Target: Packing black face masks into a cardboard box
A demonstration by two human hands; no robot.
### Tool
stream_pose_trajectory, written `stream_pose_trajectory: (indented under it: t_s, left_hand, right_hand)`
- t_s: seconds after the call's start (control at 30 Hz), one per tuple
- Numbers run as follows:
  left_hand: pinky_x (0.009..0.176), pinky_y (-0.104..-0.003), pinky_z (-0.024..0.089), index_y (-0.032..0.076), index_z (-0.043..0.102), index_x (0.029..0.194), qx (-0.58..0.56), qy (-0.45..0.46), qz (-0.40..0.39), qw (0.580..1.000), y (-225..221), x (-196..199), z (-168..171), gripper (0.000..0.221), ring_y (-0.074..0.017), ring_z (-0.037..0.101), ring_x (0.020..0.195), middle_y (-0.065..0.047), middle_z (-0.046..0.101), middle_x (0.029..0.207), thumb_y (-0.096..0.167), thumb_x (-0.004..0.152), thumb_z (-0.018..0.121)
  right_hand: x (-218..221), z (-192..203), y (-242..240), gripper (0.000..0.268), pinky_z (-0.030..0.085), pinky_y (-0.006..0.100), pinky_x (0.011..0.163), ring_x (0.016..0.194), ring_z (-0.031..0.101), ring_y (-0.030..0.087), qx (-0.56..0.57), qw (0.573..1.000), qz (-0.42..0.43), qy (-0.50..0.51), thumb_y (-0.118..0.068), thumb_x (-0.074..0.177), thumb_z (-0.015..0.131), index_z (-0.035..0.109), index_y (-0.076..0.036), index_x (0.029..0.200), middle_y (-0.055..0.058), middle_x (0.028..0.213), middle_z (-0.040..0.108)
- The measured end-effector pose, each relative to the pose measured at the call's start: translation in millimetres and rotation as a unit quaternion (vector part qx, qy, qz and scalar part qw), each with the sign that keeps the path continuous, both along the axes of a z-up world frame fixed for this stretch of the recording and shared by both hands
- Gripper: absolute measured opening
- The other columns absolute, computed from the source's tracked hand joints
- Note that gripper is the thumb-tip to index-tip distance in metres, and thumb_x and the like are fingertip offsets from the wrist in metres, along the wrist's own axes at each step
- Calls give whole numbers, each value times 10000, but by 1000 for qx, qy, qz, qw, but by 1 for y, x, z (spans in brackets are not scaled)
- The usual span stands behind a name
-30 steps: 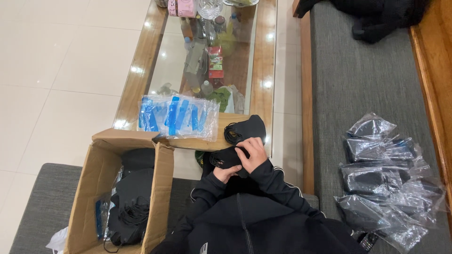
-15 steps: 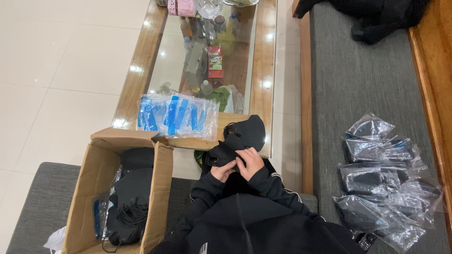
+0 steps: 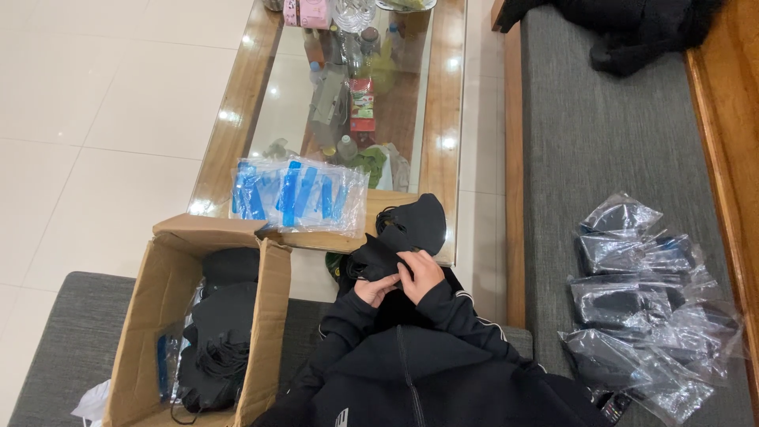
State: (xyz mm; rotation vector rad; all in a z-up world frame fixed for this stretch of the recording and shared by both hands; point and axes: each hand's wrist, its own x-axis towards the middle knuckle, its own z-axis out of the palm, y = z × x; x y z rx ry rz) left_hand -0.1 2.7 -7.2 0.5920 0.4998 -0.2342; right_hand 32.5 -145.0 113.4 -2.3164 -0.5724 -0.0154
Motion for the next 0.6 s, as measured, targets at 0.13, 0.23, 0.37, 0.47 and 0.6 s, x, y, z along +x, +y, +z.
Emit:
stream_pose_trajectory:
  t_s: [0.13, 0.23, 0.37, 0.47, 0.6]
  left_hand:
    - [551, -460, 647, -55, 744, 1113, 6, -2, -2, 1000, 1, 2, -4, 431, -423, 751, 682, -222, 768, 1044, -171, 711, 848]
    - [562, -449, 648, -60, 749, 1110, 0, -4, -16, 1000, 3, 2, -10, 377, -407, 755, 698, -237, 769, 1033, -160, 753, 817]
    - [587, -438, 642, -56, 753, 1116, 18, -3, -9, 1000, 2, 1, -3, 399, -402, 760, 726, -216, 775, 1040, -160, 740, 834]
    - [597, -428, 641, -49, 755, 1107, 32, -4, -5, 999, 0, 1, -6, 434, -388, 762, 733, -198, 779, 1023, -164, 703, 864]
    - [590, -434, 642, -74, 754, 1056, 16, 0, -15, 1000, 1, 0, 21, 377, -402, 759, 714, -226, 778, 978, -165, 707, 862]
  right_hand:
    - [3, -4, -2, 184, 578, 387, 749, 858, 650, 303, -11, 1000, 2, 0, -208, 1018, 606, 681, -75, 1122, 134, 872, 707]
    - [2, -1, -4, 201, 574, 370, 744, 844, 645, 301, -15, 999, 18, 26, -242, 1040, 586, 674, -67, 1084, 129, 828, 687]
    - [2, -3, -5, 228, 573, 413, 765, 875, 645, 347, -16, 999, 37, 34, -204, 1038, 557, 663, -33, 1145, 160, 885, 687]
    - [1, -4, -6, 185, 588, 421, 765, 852, 662, 345, -6, 999, 8, 39, -182, 1022, 577, 684, -90, 1142, 127, 871, 699]
    - [3, -2, -6, 140, 598, 398, 719, 793, 691, 317, 75, 994, -57, 49, -198, 990, 644, 738, -229, 1089, 56, 822, 721]
